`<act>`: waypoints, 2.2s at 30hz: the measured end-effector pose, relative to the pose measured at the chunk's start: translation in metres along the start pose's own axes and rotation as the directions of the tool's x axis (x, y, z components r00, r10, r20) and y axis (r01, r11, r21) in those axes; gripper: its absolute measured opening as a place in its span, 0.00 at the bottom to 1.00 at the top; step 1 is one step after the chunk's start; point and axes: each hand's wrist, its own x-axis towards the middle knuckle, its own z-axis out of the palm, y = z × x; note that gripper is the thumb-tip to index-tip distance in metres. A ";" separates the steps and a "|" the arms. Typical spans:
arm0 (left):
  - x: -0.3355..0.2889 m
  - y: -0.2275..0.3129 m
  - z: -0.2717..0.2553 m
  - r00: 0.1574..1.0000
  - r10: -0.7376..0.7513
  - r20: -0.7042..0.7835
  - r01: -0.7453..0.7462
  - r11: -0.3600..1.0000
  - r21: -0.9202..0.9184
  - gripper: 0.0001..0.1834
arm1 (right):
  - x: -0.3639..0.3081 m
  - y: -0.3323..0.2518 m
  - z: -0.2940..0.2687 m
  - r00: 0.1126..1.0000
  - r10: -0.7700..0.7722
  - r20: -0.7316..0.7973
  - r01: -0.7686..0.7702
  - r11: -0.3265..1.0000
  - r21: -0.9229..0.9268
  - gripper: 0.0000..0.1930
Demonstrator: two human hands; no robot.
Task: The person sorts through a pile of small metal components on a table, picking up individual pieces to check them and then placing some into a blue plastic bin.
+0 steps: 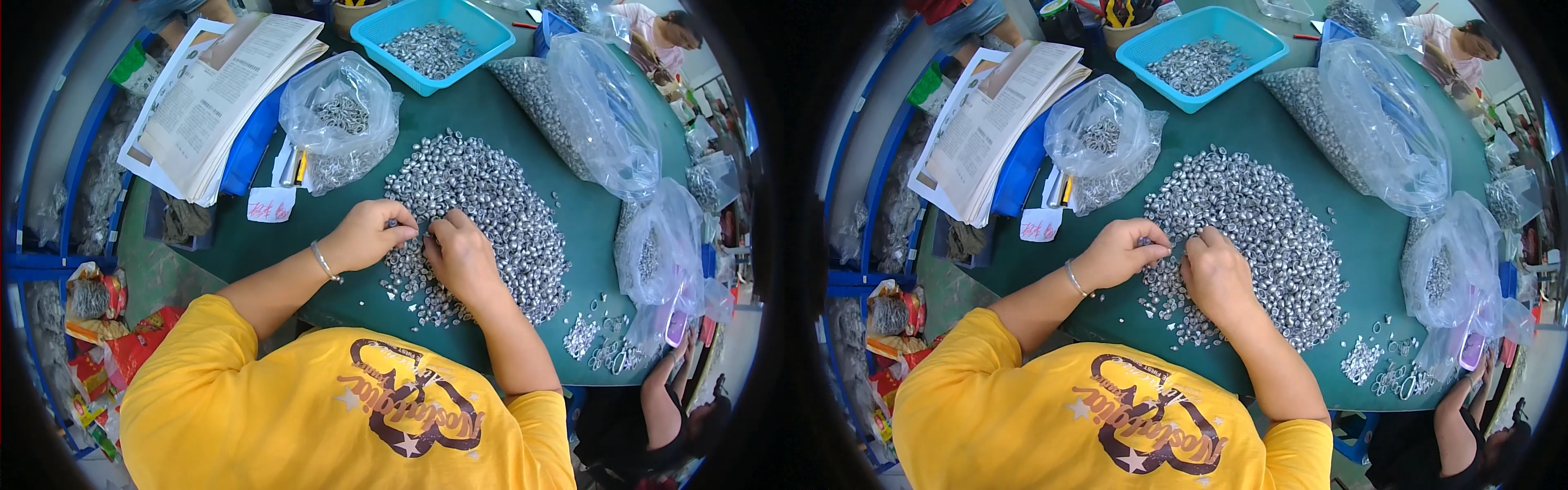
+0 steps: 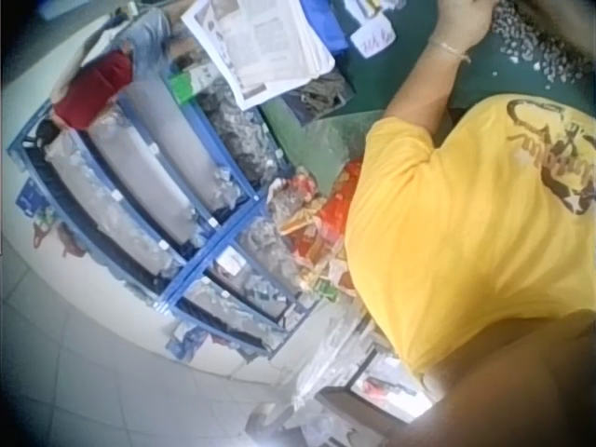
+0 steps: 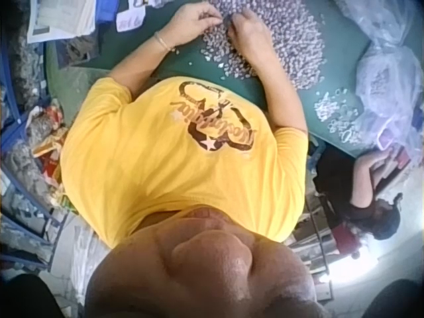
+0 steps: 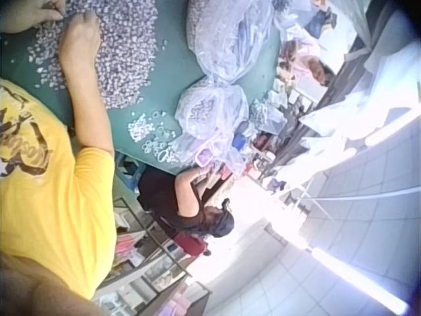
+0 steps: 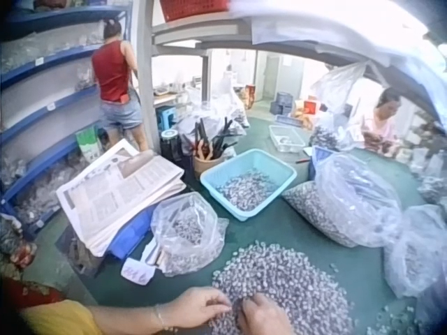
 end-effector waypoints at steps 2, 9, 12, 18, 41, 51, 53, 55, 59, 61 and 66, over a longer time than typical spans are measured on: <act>-0.003 -0.007 0.000 0.998 -0.046 0.050 0.060 0.946 -0.319 0.05 | 0.000 0.000 -0.005 0.998 0.059 -0.031 -0.053 0.982 0.180 0.04; -0.008 -0.015 -0.002 0.971 -0.027 0.236 0.209 0.571 -0.794 0.06 | -0.004 0.015 -0.014 0.791 0.312 0.527 -0.490 -0.194 0.850 0.07; -0.008 -0.013 -0.001 0.969 -0.032 0.244 0.221 0.552 -0.804 0.06 | -0.007 0.015 -0.016 0.775 0.322 0.543 -0.453 -0.315 0.834 0.07; -0.001 -0.004 -0.009 0.977 -0.059 0.203 0.201 0.553 -0.809 0.08 | -0.021 0.023 -0.022 0.753 0.391 0.529 -0.497 -0.188 0.847 0.08; 0.009 0.005 0.012 0.986 0.119 0.120 -0.091 0.972 -0.216 0.06 | -0.049 0.030 -0.029 0.787 0.236 0.570 -0.418 -0.476 0.774 0.07; -0.010 -0.010 0.008 0.991 0.030 0.130 0.048 0.828 -0.559 0.09 | -0.032 0.036 -0.037 0.828 0.245 0.504 -0.375 -0.425 0.824 0.06; -0.011 -0.013 0.008 0.988 0.043 0.147 0.067 0.743 -0.666 0.10 | -0.023 0.032 -0.039 0.821 0.271 0.503 -0.430 -0.288 0.856 0.03; -0.012 -0.009 0.010 0.989 0.002 0.146 0.100 0.721 -0.686 0.09 | -0.014 0.026 -0.028 0.935 0.302 0.183 -0.352 0.747 0.565 0.04; -0.012 -0.008 0.009 0.990 -0.004 0.143 0.101 0.728 -0.678 0.09 | -0.008 0.016 -0.012 0.996 0.001 0.094 -0.005 0.999 0.046 0.08; -0.013 -0.012 0.009 0.991 0.009 0.135 0.088 0.716 -0.693 0.09 | -0.009 0.016 -0.009 0.994 -0.035 0.108 0.037 0.999 -0.013 0.08; -0.016 -0.013 0.008 0.994 -0.006 0.105 0.076 0.728 -0.682 0.09 | -0.010 0.014 -0.008 0.996 -0.049 0.074 0.050 0.999 -0.009 0.07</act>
